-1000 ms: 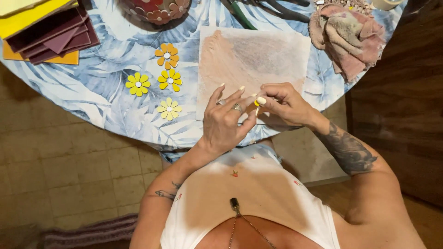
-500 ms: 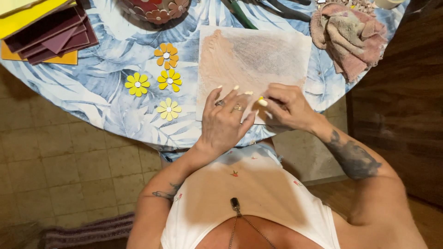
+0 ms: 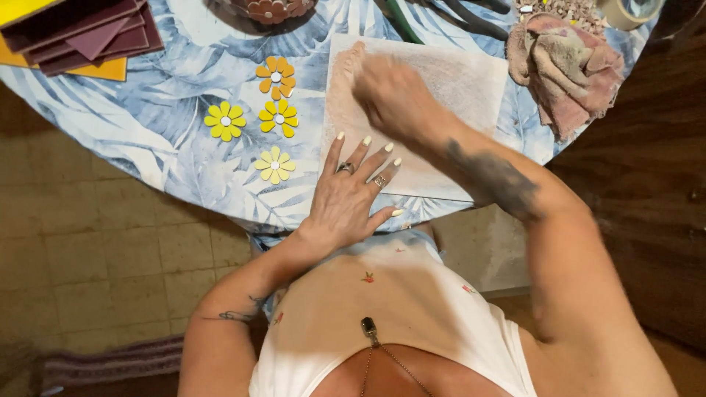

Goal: Sanding the edges of small yellow flower-shaped mosaic tiles using sandpaper on a table.

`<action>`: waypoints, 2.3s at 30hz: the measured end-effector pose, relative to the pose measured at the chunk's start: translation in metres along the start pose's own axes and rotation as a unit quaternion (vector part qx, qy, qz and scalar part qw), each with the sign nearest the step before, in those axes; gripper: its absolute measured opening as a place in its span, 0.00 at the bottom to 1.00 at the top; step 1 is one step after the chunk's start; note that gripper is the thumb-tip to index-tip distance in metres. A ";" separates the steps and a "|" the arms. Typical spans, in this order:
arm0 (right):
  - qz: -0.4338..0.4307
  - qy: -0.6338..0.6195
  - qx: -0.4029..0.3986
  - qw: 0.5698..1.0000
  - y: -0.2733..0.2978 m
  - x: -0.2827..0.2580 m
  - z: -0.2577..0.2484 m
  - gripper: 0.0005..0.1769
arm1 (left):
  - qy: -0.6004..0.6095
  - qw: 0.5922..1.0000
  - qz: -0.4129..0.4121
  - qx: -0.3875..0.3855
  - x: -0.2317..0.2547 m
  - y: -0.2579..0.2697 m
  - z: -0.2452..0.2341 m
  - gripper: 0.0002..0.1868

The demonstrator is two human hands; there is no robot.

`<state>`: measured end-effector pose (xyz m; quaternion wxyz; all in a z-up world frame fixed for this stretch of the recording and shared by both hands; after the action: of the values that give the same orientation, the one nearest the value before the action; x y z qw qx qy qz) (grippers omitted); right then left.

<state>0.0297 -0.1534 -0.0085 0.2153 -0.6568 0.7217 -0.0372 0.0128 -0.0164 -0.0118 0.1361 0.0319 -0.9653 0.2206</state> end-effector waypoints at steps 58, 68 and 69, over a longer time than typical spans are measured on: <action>0.285 -0.413 0.242 0.831 0.098 -0.038 -0.057 0.14 | 0.374 0.870 -0.192 0.259 0.009 -0.030 -0.021 0.09; 0.064 -0.086 0.173 0.979 0.120 0.001 -0.057 0.07 | 0.165 0.968 -0.073 0.176 0.011 -0.015 -0.025 0.14; -0.024 0.068 0.151 0.986 0.120 0.003 -0.061 0.06 | 0.107 0.983 -0.054 0.139 0.010 -0.013 -0.024 0.18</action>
<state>-0.1047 -0.1540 0.0058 0.2618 -0.6293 0.7051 -0.1956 0.0109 -0.0172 0.0169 0.2447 0.0787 -0.9018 0.3475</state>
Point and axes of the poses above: each hand's wrist, its own y-axis away from the middle knuckle, its own z-axis out of the palm, x = y × z, the point moved 4 cm from there along -y, towards the middle knuckle, and after that the axes turned 11 degrees about x, right-handed, at the moved point
